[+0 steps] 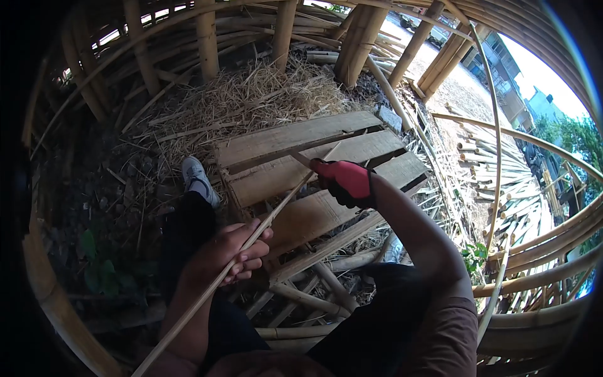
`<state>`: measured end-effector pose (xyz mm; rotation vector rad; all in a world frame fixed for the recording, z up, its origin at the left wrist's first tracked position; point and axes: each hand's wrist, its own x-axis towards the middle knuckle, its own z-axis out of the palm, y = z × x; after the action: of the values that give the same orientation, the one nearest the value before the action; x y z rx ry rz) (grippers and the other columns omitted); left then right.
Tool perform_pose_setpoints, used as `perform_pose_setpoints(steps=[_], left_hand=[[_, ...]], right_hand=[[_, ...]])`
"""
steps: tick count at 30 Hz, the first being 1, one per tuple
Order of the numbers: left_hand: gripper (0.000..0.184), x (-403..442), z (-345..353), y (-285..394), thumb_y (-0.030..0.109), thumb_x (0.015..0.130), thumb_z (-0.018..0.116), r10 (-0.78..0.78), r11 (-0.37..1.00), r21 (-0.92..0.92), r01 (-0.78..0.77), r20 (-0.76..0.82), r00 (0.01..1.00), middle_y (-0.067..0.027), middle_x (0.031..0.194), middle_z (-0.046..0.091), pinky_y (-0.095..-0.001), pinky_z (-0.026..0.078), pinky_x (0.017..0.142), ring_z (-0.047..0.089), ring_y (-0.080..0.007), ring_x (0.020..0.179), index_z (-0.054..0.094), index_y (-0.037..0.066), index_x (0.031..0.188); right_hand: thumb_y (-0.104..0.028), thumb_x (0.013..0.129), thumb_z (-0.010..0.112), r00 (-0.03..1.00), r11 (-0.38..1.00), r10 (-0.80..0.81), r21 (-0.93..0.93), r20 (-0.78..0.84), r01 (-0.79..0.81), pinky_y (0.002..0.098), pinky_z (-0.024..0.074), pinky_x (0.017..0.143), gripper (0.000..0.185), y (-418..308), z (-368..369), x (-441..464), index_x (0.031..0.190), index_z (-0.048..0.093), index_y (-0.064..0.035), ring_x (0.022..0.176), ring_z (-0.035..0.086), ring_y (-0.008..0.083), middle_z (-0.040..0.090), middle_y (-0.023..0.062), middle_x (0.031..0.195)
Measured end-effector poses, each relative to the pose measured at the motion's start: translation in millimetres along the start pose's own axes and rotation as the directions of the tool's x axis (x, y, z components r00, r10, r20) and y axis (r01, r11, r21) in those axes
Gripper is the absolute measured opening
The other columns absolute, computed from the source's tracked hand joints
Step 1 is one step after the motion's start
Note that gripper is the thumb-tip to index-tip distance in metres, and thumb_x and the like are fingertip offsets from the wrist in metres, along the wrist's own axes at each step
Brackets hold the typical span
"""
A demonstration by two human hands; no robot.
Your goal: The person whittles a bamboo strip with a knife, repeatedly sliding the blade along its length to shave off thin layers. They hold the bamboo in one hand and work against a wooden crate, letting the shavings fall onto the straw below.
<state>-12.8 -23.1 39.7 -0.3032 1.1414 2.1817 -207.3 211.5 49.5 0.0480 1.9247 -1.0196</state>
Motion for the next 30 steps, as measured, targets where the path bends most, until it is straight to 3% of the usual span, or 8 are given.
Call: perform_pose_setpoints(steps=[4,12,13,17,20,22,26,30], left_hand=[[0.032,1,-2,-3,0.037,0.109,0.034,0.027,0.998,-0.054,-0.025,0.040,0.999,0.0070,0.058,0.036,-0.0170,0.030,0.032,0.034,-0.0017,0.039,0.046,0.008,0.104],[0.032,0,0,-1,0.039,0.108,0.036,0.027,0.999,0.046,-0.028,0.013,1.000,0.0072,0.057,0.036,-0.0167,0.029,0.031,0.034,-0.0018,0.039,0.046,0.010,0.103],[0.032,0,0,-1,0.039,0.108,0.036,0.025,0.999,0.047,-0.025,0.015,1.000,0.0072,0.057,0.036,-0.0167,0.029,0.031,0.034,-0.0018,0.039,0.046,0.010,0.103],[0.032,-1,0,0,0.038,0.109,0.035,0.006,1.000,-0.019,-0.006,0.007,1.000,0.0072,0.057,0.036,-0.0168,0.030,0.030,0.034,-0.0019,0.037,0.046,0.009,0.103],[0.032,-1,1,1,0.037,0.109,0.034,0.004,1.000,-0.012,-0.004,-0.001,1.000,0.0071,0.057,0.036,-0.0166,0.030,0.029,0.034,-0.0017,0.037,0.045,0.008,0.104],[0.031,-2,0,2,0.036,0.109,0.034,-0.013,1.000,-0.006,0.013,-0.022,1.000,0.0071,0.057,0.036,-0.0164,0.030,0.029,0.033,-0.0016,0.036,0.045,0.007,0.104],[0.031,-2,1,-1,0.035,0.109,0.033,0.016,1.000,-0.025,-0.016,0.009,1.000,0.0070,0.057,0.036,-0.0164,0.030,0.029,0.033,-0.0015,0.036,0.045,0.007,0.104],[0.031,-2,2,2,0.035,0.109,0.033,-0.004,1.000,-0.007,0.004,-0.019,1.000,0.0069,0.056,0.036,-0.0164,0.030,0.029,0.033,-0.0016,0.035,0.045,0.008,0.104]], right_hand=[[-0.069,0.094,0.050,0.985,0.997,-0.047,-0.062,-0.167,0.037,0.0266,0.0243,0.035,0.054,2,-21,18,0.076,0.055,-0.0173,0.037,0.032,0.0071,0.037,-0.0085,0.052],[-0.067,0.094,0.051,0.993,0.996,-0.053,0.058,-0.109,0.060,0.0274,0.0228,0.035,0.055,17,-31,23,0.079,0.055,-0.0146,0.037,0.032,0.0074,0.035,-0.0074,0.053],[-0.068,0.094,0.050,0.978,1.000,-0.006,0.027,-0.208,0.012,0.0273,0.0231,0.036,0.056,9,-15,11,0.079,0.055,-0.0148,0.038,0.032,0.0073,0.035,-0.0077,0.052],[-0.070,0.093,0.049,0.999,1.000,-0.027,0.011,-0.047,0.028,0.0270,0.0237,0.036,0.057,9,-18,12,0.077,0.054,-0.0156,0.038,0.032,0.0069,0.034,-0.0086,0.052],[-0.068,0.094,0.049,0.985,1.000,-0.024,-0.004,-0.170,0.024,0.0268,0.0234,0.037,0.056,7,-14,12,0.077,0.054,-0.0153,0.038,0.031,0.0071,0.034,-0.0088,0.052],[-0.069,0.094,0.048,1.000,1.000,-0.027,-0.001,-0.009,0.027,0.0265,0.0239,0.037,0.057,3,2,0,0.077,0.054,-0.0154,0.039,0.031,0.0075,0.036,-0.0085,0.052],[-0.069,0.094,0.047,0.972,0.993,-0.111,-0.071,-0.207,0.098,0.0271,0.0235,0.038,0.058,3,-10,14,0.077,0.055,-0.0142,0.040,0.032,0.0077,0.038,-0.0065,0.055],[-0.072,0.092,0.048,0.993,0.996,-0.063,-0.076,-0.098,0.055,0.0273,0.0262,0.039,0.061,-1,13,-11,0.078,0.056,-0.0130,0.042,0.034,0.0077,0.039,-0.0063,0.055]])
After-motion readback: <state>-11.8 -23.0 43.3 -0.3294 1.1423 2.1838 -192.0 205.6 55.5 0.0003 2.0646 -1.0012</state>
